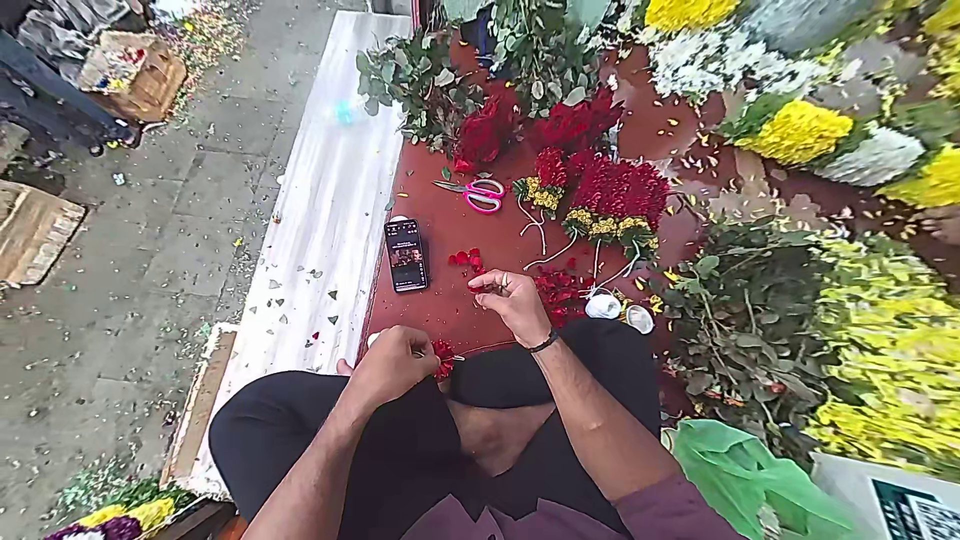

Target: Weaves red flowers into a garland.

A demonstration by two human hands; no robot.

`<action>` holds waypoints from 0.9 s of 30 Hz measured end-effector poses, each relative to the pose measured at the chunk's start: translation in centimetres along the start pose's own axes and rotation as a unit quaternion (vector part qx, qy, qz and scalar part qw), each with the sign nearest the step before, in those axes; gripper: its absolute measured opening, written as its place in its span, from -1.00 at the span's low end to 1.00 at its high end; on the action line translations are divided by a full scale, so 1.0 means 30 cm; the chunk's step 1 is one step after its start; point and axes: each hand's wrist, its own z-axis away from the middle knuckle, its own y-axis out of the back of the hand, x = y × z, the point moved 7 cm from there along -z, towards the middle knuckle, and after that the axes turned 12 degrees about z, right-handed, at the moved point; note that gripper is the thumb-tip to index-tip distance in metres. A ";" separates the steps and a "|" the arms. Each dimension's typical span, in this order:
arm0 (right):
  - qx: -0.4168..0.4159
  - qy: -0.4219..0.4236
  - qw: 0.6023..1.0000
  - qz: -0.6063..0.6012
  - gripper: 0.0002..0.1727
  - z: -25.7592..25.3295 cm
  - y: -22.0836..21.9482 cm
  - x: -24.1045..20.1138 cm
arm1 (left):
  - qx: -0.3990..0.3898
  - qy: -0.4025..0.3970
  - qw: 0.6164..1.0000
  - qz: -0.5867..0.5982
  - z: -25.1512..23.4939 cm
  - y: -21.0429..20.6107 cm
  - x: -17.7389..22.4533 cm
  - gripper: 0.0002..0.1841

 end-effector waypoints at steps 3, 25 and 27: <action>0.016 0.027 0.999 0.017 -0.74 -0.006 -0.004 -0.005 | 0.005 -0.003 1.000 -0.003 0.000 0.005 0.000 -0.78; -0.061 -0.104 0.986 -0.116 -0.41 0.224 -0.184 -0.114 | 0.046 -0.026 0.996 0.078 -0.002 0.017 0.017 -0.83; -0.049 -0.113 0.988 -0.094 -0.39 0.216 -0.180 -0.100 | 0.039 -0.033 0.995 0.082 -0.003 0.012 0.024 -0.83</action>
